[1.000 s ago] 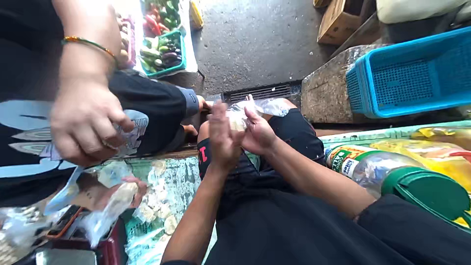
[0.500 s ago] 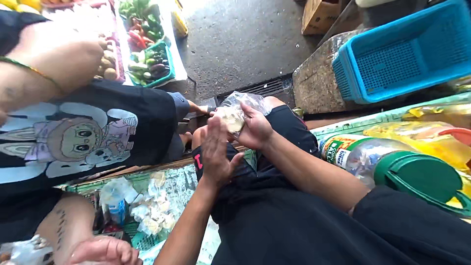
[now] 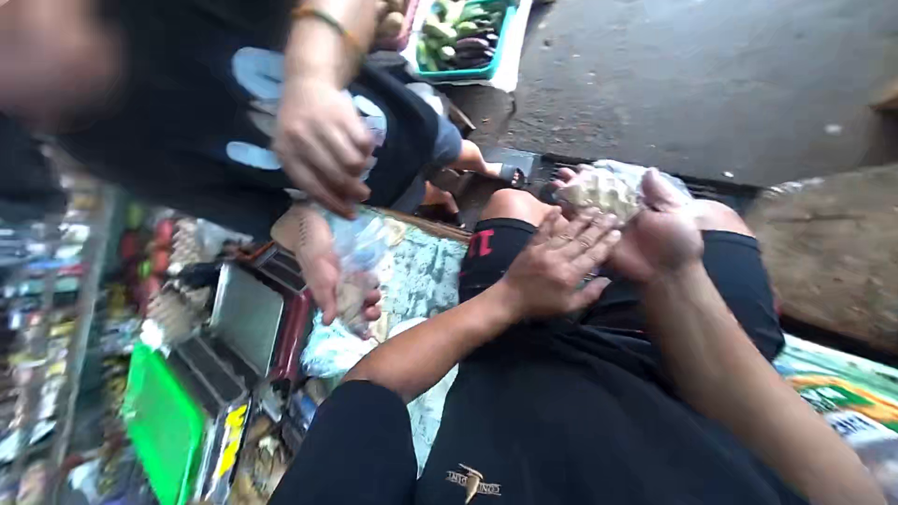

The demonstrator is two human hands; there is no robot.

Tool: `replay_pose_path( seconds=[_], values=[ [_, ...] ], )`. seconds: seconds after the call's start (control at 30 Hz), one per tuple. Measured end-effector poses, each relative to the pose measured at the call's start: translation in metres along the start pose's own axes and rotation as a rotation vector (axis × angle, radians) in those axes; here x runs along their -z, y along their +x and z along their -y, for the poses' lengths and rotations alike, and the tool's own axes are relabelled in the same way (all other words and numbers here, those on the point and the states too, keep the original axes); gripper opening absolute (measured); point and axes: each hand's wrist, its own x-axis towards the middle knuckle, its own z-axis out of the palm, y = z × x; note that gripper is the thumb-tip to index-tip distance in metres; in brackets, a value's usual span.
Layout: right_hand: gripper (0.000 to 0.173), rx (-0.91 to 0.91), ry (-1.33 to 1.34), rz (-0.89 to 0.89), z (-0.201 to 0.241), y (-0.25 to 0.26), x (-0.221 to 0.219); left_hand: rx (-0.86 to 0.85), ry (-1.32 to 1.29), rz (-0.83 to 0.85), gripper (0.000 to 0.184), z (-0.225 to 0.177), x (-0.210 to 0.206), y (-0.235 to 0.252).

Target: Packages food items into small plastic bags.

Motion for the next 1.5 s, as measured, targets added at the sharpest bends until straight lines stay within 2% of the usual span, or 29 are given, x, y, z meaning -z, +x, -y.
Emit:
replay_pose_path(
  seconds=[0.17, 0.27, 0.3, 0.37, 0.43, 0.47, 0.53, 0.6, 0.67, 0.73, 0.83, 0.9, 0.97, 1.03, 1.1, 1.13, 1.2, 1.27, 1.33, 1.4, 1.47, 1.5],
  values=[
    [0.078, -0.001, -0.061, -0.041, -0.009, -0.002, -0.008, 0.003, -0.066, 0.061, 0.055, -0.012, 0.005, -0.010],
    [0.071, -0.052, -0.076, -0.002, -0.014, -0.001, -0.005, 0.058, -0.227, -0.080, 0.039, -0.011, 0.017, -0.017],
    [0.067, -0.060, -0.059, 0.002, -0.016, -0.003, -0.003, 0.146, -0.285, -0.141, 0.038, -0.013, 0.024, -0.020],
    [0.061, -0.042, -0.104, 0.021, -0.022, -0.003, 0.000, 0.448, -0.416, -0.211, 0.040, -0.010, 0.041, -0.027],
    [0.058, -0.003, -0.222, 0.031, -0.032, -0.001, -0.006, 0.829, -0.738, -0.245, 0.038, -0.001, 0.048, -0.034],
    [0.056, 0.033, -0.293, 0.026, -0.040, 0.001, -0.012, 0.963, -0.915, -0.248, 0.038, 0.004, 0.048, -0.036],
    [0.050, 0.118, -0.444, -0.005, -0.056, 0.001, -0.021, 1.041, -1.169, -0.202, 0.041, 0.006, 0.042, -0.041],
    [0.051, 0.135, -0.532, 0.053, -0.058, 0.000, -0.018, 1.065, -1.291, -0.245, 0.033, 0.005, 0.033, -0.039],
    [0.054, 0.068, -0.468, 0.089, -0.054, 0.002, -0.015, 1.078, -1.356, -0.349, 0.023, 0.007, 0.033, -0.039],
    [0.053, 0.039, -0.366, 0.037, -0.046, 0.003, -0.014, 1.033, -1.400, -0.438, 0.018, 0.014, 0.034, -0.042],
    [0.049, 0.152, -0.406, 0.003, -0.041, 0.006, -0.019, 0.994, -1.390, -0.482, 0.017, 0.030, 0.039, -0.051],
    [0.042, 0.245, -0.635, 0.112, -0.043, 0.002, -0.024, 0.981, -1.332, -0.462, 0.028, 0.047, 0.045, -0.058],
    [0.028, 0.274, -0.992, 0.253, -0.041, -0.005, -0.028, 0.987, -1.299, -0.411, 0.045, 0.060, 0.056, -0.059],
    [0.019, 0.234, -1.327, 0.418, -0.035, -0.008, -0.030, 1.003, -1.266, -0.252, 0.063, 0.067, 0.068, -0.052],
    [0.015, 0.175, -1.500, 0.568, -0.032, -0.009, -0.031, 1.032, -1.269, -0.068, 0.075, 0.070, 0.074, -0.039],
    [0.013, 0.137, -1.545, 0.603, -0.030, -0.011, -0.031, 1.043, -1.292, -0.026, 0.075, 0.071, 0.073, -0.031],
    [0.014, 0.072, -1.604, 0.661, -0.023, -0.013, -0.033, 0.991, -1.414, -0.043, 0.068, 0.077, 0.072, -0.013],
    [0.016, 0.043, -1.628, 0.686, -0.015, -0.014, -0.031, 0.847, -1.491, -0.094, 0.047, 0.082, 0.076, 0.001],
    [0.017, 0.041, -1.626, 0.662, -0.003, -0.016, -0.026, 0.738, -1.401, -0.154, 0.019, 0.076, 0.091, 0.011],
    [0.013, 0.054, -1.618, 0.540, 0.012, -0.017, -0.022, 0.683, -1.212, -0.216, 0.014, 0.059, 0.113, 0.011],
    [0.010, 0.196, -1.643, 0.314, 0.020, -0.018, -0.019, 0.670, -1.095, -0.308, 0.015, 0.033, 0.130, 0.006],
    [0.016, 0.291, -1.649, 0.196, 0.021, -0.018, -0.022, 0.652, -1.102, -0.365, 0.014, 0.023, 0.134, 0.003]
  ],
)
